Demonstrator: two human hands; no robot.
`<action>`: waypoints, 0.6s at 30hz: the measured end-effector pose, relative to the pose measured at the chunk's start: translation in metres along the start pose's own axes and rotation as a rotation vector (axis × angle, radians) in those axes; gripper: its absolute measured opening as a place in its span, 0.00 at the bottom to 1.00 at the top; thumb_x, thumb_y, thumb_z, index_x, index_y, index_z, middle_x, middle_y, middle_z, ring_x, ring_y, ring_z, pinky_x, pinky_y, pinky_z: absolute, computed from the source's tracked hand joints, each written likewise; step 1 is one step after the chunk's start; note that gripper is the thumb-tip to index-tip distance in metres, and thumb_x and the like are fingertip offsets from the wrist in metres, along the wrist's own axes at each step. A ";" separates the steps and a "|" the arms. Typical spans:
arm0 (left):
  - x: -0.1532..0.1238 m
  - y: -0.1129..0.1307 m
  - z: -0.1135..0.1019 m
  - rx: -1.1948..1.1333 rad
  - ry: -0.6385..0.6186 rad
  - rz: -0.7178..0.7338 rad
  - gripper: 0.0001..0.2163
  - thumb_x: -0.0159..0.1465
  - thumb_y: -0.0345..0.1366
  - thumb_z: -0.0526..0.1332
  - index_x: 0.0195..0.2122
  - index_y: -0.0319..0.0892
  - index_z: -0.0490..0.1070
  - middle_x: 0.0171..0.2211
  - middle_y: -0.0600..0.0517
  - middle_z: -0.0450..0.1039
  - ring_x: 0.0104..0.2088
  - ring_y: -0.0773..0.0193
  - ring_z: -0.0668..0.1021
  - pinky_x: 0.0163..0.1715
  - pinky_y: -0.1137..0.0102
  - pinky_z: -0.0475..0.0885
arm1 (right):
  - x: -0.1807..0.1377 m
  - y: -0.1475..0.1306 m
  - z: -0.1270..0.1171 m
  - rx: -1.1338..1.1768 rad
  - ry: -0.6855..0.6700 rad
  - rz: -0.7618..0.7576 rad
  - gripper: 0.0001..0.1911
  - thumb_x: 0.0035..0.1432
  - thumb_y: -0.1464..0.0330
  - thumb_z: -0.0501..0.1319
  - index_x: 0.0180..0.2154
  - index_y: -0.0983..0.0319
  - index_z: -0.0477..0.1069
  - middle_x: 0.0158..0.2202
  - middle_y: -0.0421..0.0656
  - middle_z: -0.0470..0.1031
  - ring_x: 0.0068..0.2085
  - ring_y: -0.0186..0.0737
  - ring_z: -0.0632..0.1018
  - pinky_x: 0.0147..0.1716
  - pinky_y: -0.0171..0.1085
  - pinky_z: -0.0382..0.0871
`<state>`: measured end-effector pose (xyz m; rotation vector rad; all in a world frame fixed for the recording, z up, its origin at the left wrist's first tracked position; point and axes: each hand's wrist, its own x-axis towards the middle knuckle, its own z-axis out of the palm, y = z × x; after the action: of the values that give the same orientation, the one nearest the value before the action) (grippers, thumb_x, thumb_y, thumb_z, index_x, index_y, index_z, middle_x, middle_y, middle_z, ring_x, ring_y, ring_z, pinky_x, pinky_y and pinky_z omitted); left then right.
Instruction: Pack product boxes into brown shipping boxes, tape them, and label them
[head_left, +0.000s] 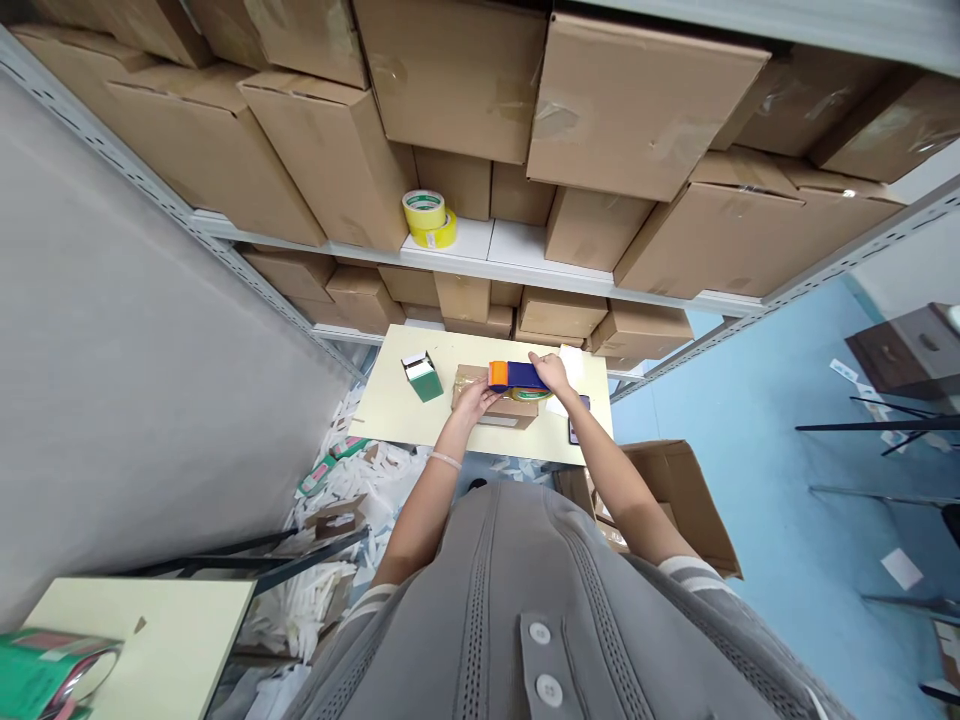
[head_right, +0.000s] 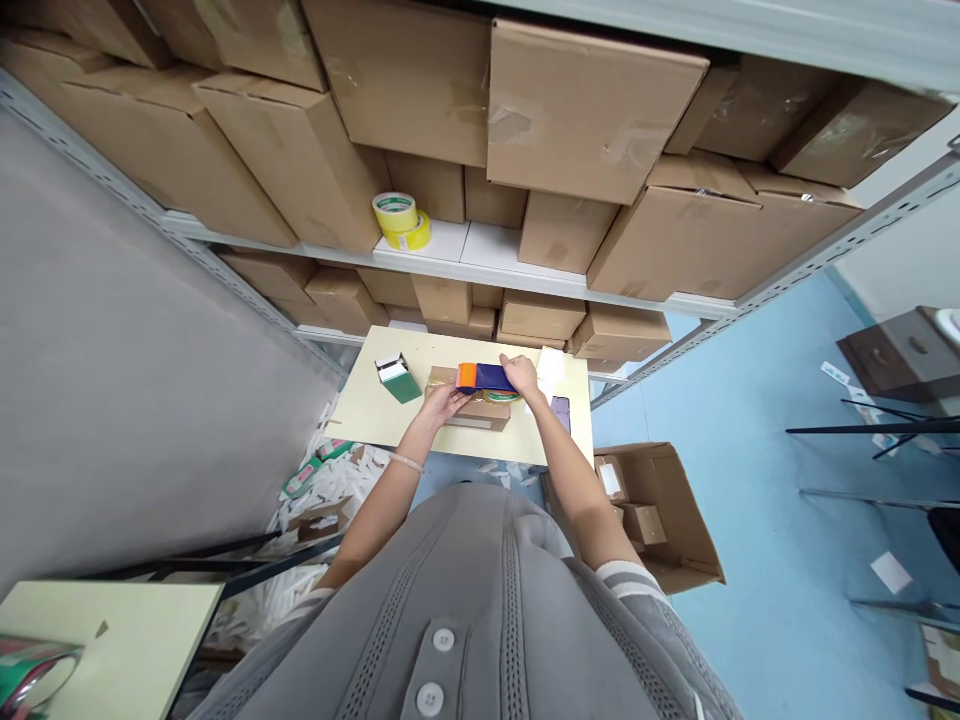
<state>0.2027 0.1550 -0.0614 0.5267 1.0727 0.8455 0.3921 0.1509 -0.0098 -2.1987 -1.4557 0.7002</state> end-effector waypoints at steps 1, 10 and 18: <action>0.002 -0.001 0.001 0.000 0.020 0.017 0.03 0.59 0.29 0.64 0.34 0.37 0.75 0.30 0.46 0.79 0.35 0.62 0.81 0.45 0.62 0.79 | -0.001 -0.001 0.001 -0.011 0.002 -0.002 0.27 0.65 0.58 0.51 0.14 0.58 0.58 0.18 0.42 0.66 0.24 0.38 0.69 0.27 0.34 0.57; 0.011 0.031 -0.036 -0.014 0.190 0.172 0.02 0.54 0.27 0.64 0.28 0.38 0.71 0.22 0.53 0.72 0.26 0.69 0.76 0.33 0.71 0.75 | -0.006 -0.018 0.004 -0.198 0.020 -0.066 0.25 0.65 0.59 0.50 0.18 0.60 0.69 0.24 0.47 0.75 0.31 0.42 0.76 0.29 0.35 0.58; 0.017 0.039 -0.068 -0.011 0.240 0.219 0.07 0.53 0.30 0.68 0.25 0.38 0.69 0.19 0.56 0.67 0.22 0.73 0.71 0.32 0.73 0.74 | -0.002 -0.030 0.010 -0.172 0.037 -0.078 0.26 0.66 0.59 0.50 0.18 0.60 0.69 0.23 0.47 0.75 0.29 0.43 0.76 0.28 0.35 0.58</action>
<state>0.1312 0.1900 -0.0696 0.5499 1.2434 1.1276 0.3637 0.1605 -0.0003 -2.2534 -1.6271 0.5229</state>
